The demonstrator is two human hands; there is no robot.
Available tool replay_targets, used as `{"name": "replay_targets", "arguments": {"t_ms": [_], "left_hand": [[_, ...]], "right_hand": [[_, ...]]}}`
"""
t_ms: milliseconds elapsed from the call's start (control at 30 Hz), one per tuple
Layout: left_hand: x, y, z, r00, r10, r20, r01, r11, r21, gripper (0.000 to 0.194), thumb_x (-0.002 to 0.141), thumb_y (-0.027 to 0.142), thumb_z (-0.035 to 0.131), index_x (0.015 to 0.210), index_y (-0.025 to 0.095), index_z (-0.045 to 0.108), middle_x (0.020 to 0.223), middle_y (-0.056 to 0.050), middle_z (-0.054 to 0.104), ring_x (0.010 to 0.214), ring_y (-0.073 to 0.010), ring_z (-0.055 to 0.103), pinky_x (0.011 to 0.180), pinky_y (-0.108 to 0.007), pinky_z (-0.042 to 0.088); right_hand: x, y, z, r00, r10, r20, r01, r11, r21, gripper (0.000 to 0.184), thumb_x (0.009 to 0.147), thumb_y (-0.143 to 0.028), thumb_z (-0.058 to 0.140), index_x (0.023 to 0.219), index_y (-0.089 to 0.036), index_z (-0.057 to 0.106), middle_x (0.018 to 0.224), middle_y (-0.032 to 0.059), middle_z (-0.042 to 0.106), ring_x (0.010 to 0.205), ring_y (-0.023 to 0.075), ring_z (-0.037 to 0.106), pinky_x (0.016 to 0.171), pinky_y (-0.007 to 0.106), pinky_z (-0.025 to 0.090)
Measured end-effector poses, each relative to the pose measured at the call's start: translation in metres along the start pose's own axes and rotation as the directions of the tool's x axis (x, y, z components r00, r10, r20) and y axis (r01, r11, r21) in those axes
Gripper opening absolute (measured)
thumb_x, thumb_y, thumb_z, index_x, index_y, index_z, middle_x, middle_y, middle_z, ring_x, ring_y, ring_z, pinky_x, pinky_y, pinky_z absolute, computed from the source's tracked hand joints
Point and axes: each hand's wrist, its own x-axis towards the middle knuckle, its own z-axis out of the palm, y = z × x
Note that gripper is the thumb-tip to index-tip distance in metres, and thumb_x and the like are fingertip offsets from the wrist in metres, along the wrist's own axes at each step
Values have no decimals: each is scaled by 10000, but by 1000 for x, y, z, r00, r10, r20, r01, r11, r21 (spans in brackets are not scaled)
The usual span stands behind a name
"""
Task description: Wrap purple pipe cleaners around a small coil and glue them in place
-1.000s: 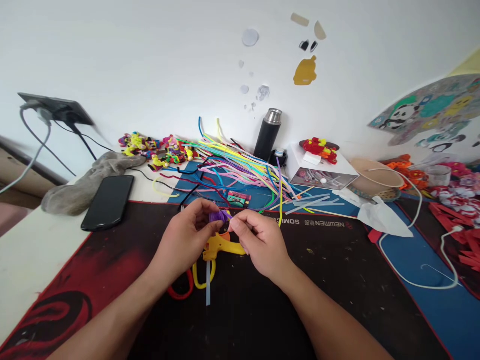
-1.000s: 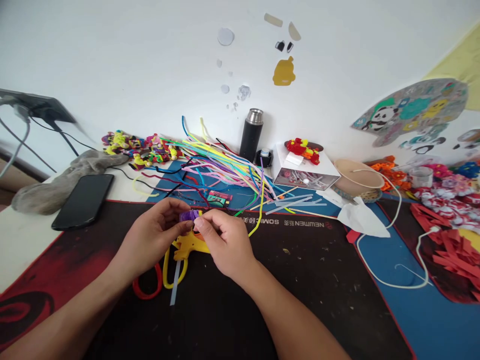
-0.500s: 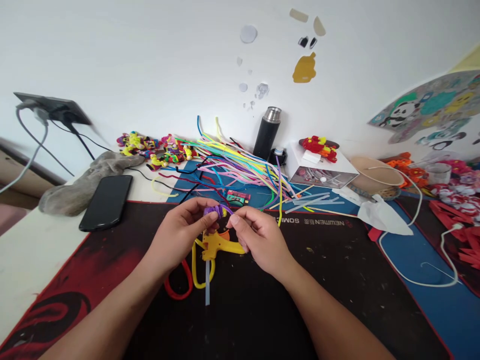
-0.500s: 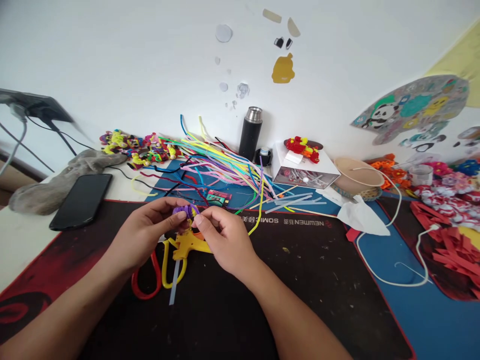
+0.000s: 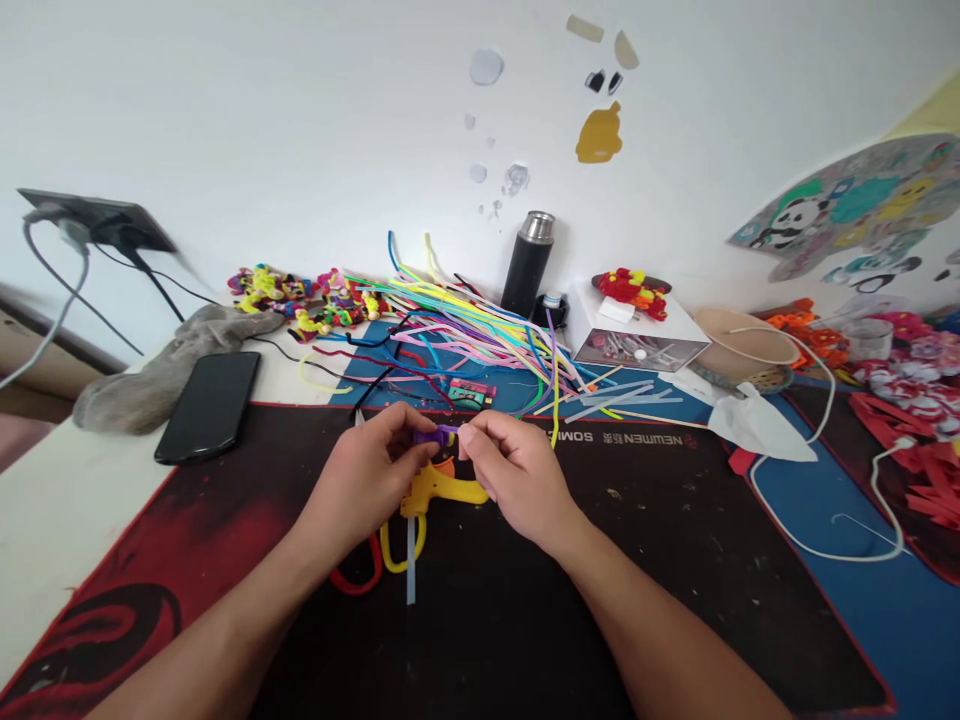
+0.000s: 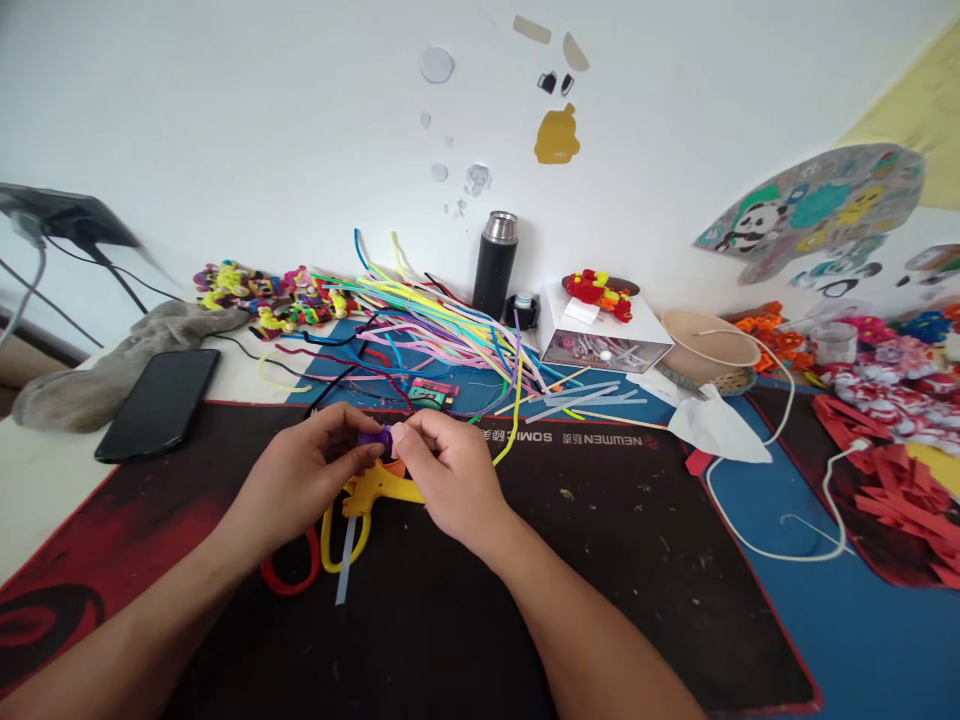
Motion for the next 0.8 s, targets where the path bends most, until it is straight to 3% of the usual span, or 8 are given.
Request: {"name": "replay_targets", "arguments": {"t_ms": [133,267,433,567,800], "left_hand": [[3,-2,-3,999,-38,-29,36,997,-70,153,847,376,773,906,239,736,834,-29,803,761,-236,734,694,-317,534],[6,-6,-4,995,-90,37,97,962,-257,286,767,444,848,881,225,703,791,-33,782,704,-233,721,653,-320,552],[3,-4,-1,995,-85,-59,78,991,-107,231,819,437,781,911,231,733,788,-29,779,728,-238,716,661,-317,522],[0,-4,-1,998,-37,-60,34,998,-52,172,858,393,751,915,234,721,811,-26,781,749,-235,714,684,-319,507],[5,-7,-3,992,-104,-69,76,943,-323,308,807,425,874,930,213,688,741,-14,757,688,-216,710,655,-308,531]], "right_hand": [[-1,-1,1,1000,-18,15,18,1000,-11,399,1019,-550,638,788,-225,626,521,-81,415,460,109,375,466,246,305],[0,-1,2,1000,-13,19,13,1000,17,422,1017,-585,635,788,-231,626,508,-85,387,453,113,364,459,247,303],[0,1,2,1000,-3,28,1,998,57,413,1008,-572,655,780,-230,624,507,-90,380,447,108,341,454,247,295],[-1,1,2,999,-12,35,9,997,76,396,1015,-550,653,785,-228,633,505,-90,386,446,109,348,462,250,300],[-2,-2,5,999,14,50,-15,1000,8,403,1021,-559,638,805,-219,654,531,-82,405,465,109,359,476,251,292]]}}
